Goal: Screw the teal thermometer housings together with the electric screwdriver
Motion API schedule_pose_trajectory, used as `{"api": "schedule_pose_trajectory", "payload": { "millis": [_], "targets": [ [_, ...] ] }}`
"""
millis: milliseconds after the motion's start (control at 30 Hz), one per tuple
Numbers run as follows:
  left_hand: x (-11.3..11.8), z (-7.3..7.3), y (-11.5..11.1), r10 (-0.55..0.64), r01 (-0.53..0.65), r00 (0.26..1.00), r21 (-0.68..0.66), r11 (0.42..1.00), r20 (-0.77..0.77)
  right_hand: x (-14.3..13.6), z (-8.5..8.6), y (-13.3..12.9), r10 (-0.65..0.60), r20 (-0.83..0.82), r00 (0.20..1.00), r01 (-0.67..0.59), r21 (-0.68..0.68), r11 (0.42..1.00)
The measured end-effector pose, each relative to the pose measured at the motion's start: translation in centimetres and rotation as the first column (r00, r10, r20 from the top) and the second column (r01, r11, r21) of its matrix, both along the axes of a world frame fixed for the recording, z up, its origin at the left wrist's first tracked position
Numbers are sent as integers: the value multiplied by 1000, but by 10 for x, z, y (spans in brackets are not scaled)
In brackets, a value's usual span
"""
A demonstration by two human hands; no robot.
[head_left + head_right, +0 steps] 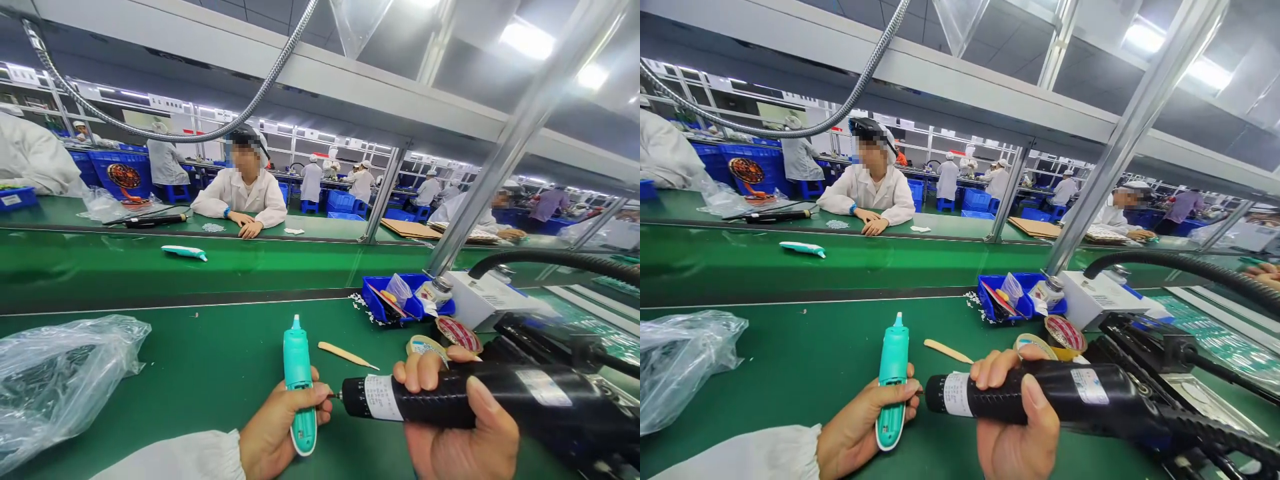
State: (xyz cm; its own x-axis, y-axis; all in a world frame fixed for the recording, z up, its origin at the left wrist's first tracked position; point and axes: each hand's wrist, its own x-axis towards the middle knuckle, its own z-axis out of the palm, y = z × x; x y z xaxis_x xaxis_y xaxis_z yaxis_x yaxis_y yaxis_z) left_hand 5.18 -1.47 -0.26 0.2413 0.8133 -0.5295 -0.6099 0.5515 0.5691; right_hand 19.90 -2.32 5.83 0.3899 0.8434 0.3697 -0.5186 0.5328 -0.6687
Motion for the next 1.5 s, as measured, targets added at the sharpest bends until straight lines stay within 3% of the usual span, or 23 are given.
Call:
{"api": "schedule_pose_trajectory", "payload": {
  "millis": [133, 333, 700, 933, 1167, 1500],
  "targets": [
    [0, -1, 1, -8, 9, 1000, 22, 1000, -21, 0, 0, -1, 9, 15, 1000, -9, 14, 1000],
    [0, -2, 0, -65, 70, 997, 158, 985, -38, -2, 5, -2, 26, 43, 999, -28, 37, 999],
    [-2, -3, 0, -111, 130, 988, 184, 974, -112, -1, 3, -2, 29, 50, 998, -31, 46, 998],
    [-2, 0, 0, -164, 183, 979, 171, 968, -119, 0, 0, -3, 62, 61, 996, -63, 10, 998],
    [-1, -2, 4, -158, 154, 987, 85, 984, 41, -12, 5, -4, 53, 105, 993, -62, 89, 994],
    [3, 0, 2, -167, 168, 986, 66, 984, -24, -29, -2, 0, 74, 200, 977, -105, 146, 984]
  ]
}}
